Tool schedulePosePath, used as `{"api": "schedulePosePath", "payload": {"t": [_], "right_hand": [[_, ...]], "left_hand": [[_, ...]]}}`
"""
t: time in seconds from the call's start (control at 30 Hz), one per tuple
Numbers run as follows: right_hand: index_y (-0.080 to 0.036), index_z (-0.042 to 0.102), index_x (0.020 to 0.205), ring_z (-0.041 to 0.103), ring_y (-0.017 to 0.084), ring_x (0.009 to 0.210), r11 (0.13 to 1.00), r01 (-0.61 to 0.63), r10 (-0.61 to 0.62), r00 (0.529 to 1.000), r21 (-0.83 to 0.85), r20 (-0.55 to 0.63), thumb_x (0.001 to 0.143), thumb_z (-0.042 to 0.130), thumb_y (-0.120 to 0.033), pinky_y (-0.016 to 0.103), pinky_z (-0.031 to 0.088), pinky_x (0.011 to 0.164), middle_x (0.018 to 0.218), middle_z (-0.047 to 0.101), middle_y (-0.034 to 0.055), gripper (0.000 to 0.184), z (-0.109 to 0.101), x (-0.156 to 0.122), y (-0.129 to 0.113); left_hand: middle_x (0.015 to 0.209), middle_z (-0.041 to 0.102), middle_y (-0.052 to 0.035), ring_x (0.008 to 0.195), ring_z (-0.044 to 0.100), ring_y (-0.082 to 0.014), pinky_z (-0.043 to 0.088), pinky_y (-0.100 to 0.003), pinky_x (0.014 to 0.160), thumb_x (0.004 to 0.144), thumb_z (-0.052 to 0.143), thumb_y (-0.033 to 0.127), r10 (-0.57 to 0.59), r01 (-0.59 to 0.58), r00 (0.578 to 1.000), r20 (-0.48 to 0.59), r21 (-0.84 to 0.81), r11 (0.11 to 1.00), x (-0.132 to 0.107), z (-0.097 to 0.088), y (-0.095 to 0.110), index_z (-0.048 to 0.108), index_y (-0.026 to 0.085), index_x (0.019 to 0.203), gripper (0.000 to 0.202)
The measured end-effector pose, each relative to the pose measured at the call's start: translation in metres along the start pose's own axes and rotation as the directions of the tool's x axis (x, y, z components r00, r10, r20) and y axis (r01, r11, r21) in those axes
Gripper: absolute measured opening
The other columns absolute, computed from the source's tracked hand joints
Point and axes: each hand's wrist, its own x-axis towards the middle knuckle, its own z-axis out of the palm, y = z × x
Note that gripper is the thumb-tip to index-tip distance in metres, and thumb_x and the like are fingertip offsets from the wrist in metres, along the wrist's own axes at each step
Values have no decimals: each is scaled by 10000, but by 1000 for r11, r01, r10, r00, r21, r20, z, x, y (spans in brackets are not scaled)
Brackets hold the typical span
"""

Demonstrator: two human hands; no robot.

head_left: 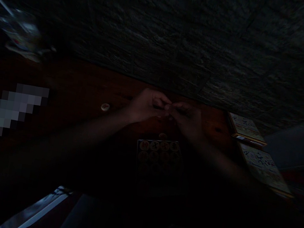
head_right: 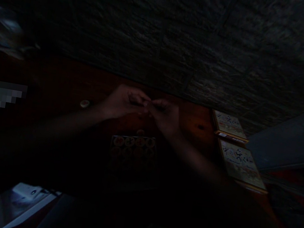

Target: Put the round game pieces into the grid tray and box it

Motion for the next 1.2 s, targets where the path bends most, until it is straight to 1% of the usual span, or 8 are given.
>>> {"api": "schedulePosePath", "payload": {"t": [0.07, 0.2, 0.37, 0.5, 0.7, 0.83, 1.0, 1.2], "right_hand": [[-213, 778, 825, 662, 156, 609, 1000, -12, 12, 1000, 25, -7, 725, 950, -629, 292, 524, 581, 742, 784, 35, 461, 0, 0, 1], [-204, 773, 887, 673, 157, 626, 997, -18, 21, 999, 76, -29, 731, 969, -574, 291, 529, 576, 792, 796, 45, 447, 0, 0, 2], [-219, 793, 938, 675, 153, 646, 994, 27, -26, 1000, 102, -17, 751, 948, -579, 292, 548, 597, 847, 809, 36, 434, -1, 1, 5], [-229, 798, 976, 684, 154, 674, 993, 63, -63, 998, 95, -2, 781, 932, -536, 301, 565, 624, 899, 819, 39, 387, -1, 2, 8], [-229, 789, 935, 678, 156, 670, 996, 60, -59, 998, 58, -19, 759, 940, -558, 306, 561, 620, 900, 821, 44, 403, 0, 1, 7], [-222, 785, 842, 628, 134, 602, 996, 51, -48, 998, 77, -42, 728, 956, -611, 285, 521, 580, 780, 782, 20, 440, 1, 0, 4], [-220, 778, 782, 560, 120, 530, 994, 72, -69, 997, 77, -43, 766, 912, -681, 272, 453, 528, 632, 694, -11, 480, 0, -1, 2], [-232, 800, 803, 575, 136, 532, 999, 52, -53, 996, -14, -72, 798, 851, -736, 279, 439, 502, 653, 712, 4, 507, -2, 0, 4]], "left_hand": [[814, 836, -50, 692, 778, -168, 593, -264, 682, 801, 881, 188, -25, 25, 1000, 3, -21, 999, -1, 1, 1, 826, 163, 997, 205], [856, 845, -67, 738, 800, -185, 635, -287, 716, 817, 885, 191, -71, 69, 997, -16, -65, 995, -1, 0, 2, 832, 156, 995, 189], [897, 855, -68, 793, 820, -193, 677, -296, 757, 762, 927, 185, -140, 129, 987, -72, -144, 981, 2, -1, 0, 829, 146, 1031, 289], [954, 859, -80, 804, 826, -189, 694, -328, 798, 807, 896, 182, -187, 164, 978, -97, -205, 965, 2, -1, 2, 826, 150, 1033, 239], [980, 862, -88, 852, 837, -207, 699, -367, 864, 867, 877, 261, -186, 165, 978, -93, -196, 967, -1, -1, 6, 836, 158, 1038, 204], [992, 864, -92, 847, 838, -214, 701, -373, 867, 856, 904, 327, -159, 148, 986, -50, -186, 971, -1, -1, 3, 848, 162, 1051, 262], [1017, 870, -96, 900, 844, -235, 704, -371, 865, 815, 944, 446, -119, 115, 993, -8, -189, 975, -1, -1, 3, 863, 177, 1049, 365], [1022, 873, -100, 934, 841, -247, 696, -378, 895, 759, 979, 374, -116, 113, 993, -9, -138, 984, -2, -2, 7, 858, 173, 1046, 371]]}}
